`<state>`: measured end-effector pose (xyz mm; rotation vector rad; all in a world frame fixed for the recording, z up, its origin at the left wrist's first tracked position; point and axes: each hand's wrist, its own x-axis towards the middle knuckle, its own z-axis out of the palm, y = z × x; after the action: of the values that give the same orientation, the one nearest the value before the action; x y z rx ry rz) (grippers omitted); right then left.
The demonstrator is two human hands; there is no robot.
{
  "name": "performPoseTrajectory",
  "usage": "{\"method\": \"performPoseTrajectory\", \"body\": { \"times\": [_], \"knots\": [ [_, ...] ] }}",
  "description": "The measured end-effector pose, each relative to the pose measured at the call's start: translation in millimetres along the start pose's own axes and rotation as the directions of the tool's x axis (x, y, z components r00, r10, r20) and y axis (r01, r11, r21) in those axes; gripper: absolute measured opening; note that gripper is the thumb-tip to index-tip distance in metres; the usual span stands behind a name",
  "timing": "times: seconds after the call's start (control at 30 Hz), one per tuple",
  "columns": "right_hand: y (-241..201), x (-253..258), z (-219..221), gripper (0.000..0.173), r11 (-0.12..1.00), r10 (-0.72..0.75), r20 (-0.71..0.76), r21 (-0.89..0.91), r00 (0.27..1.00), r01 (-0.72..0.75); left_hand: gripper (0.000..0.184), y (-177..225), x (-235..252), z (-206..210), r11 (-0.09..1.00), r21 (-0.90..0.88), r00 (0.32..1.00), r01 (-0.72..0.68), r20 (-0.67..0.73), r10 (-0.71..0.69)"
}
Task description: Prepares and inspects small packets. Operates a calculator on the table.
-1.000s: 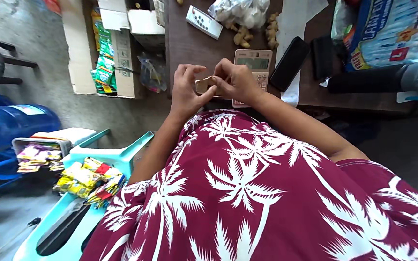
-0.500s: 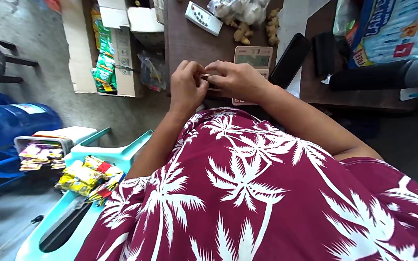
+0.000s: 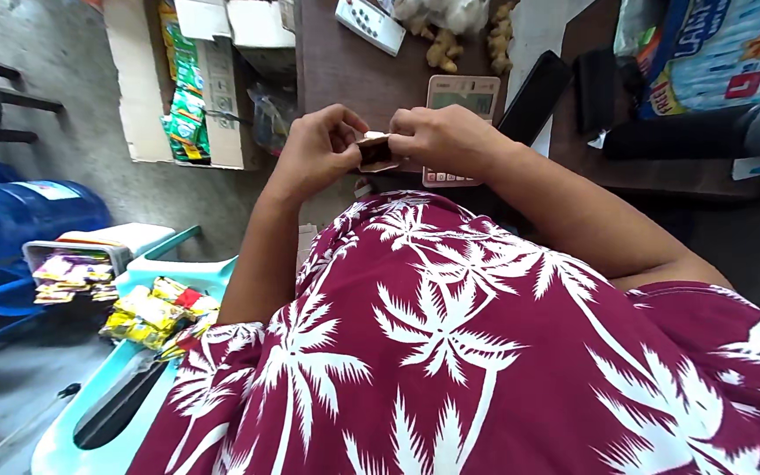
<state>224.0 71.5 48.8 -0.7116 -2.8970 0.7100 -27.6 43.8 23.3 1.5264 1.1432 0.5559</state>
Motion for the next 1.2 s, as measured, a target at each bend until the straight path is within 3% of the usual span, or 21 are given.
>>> {"method": "performPoseTrajectory", "body": {
  "times": [0.13, 0.33, 0.7, 0.77, 0.87, 0.93, 1.07, 1.2],
  "knots": [
    [7, -7, 6, 0.015, 0.999, -0.021, -0.062, -0.035, 0.998, 0.019, 0.028, -5, 0, 2, 1.000, -0.007, 0.999, -0.022, -0.033, 0.021],
    [6, -7, 14, 0.015, 0.996, -0.055, -0.135, -0.074, 0.989, 0.046, 0.027, 7, 3, 14, 0.975, 0.203, 0.992, -0.092, -0.069, 0.108],
    [11, -18, 12, 0.015, 0.998, 0.027, -0.231, -0.047, 0.973, -0.039, 0.022, 4, 3, 17, 0.950, 0.292, 0.955, -0.114, -0.232, 0.186],
    [11, -16, 12, 0.016, 0.998, 0.044, -0.232, -0.032, 0.972, -0.053, 0.036, 1, 4, 16, 0.946, 0.277, 0.956, -0.167, -0.188, 0.224],
    [11, -15, 11, 0.015, 0.998, 0.059, -0.231, -0.017, 0.971, -0.065, 0.101, -16, 10, 21, 0.951, 0.145, 0.956, -0.274, -0.062, 0.285],
    [10, -14, 11, 0.016, 0.996, 0.080, -0.230, -0.008, 0.970, -0.084, 0.114, -31, 15, 28, 0.953, 0.090, 0.955, -0.288, -0.042, 0.293],
    [3, -10, 3, 0.025, 0.993, 0.117, -0.274, 0.026, 0.955, -0.114, 0.090, -40, 17, 44, 0.954, 0.147, 0.946, -0.260, -0.162, 0.282],
    [-7, -5, -7, 0.026, 0.981, 0.186, -0.481, 0.138, 0.857, -0.135, 0.085, -32, 10, 46, 0.955, 0.142, 0.928, -0.262, -0.234, 0.290]
  ]
}}
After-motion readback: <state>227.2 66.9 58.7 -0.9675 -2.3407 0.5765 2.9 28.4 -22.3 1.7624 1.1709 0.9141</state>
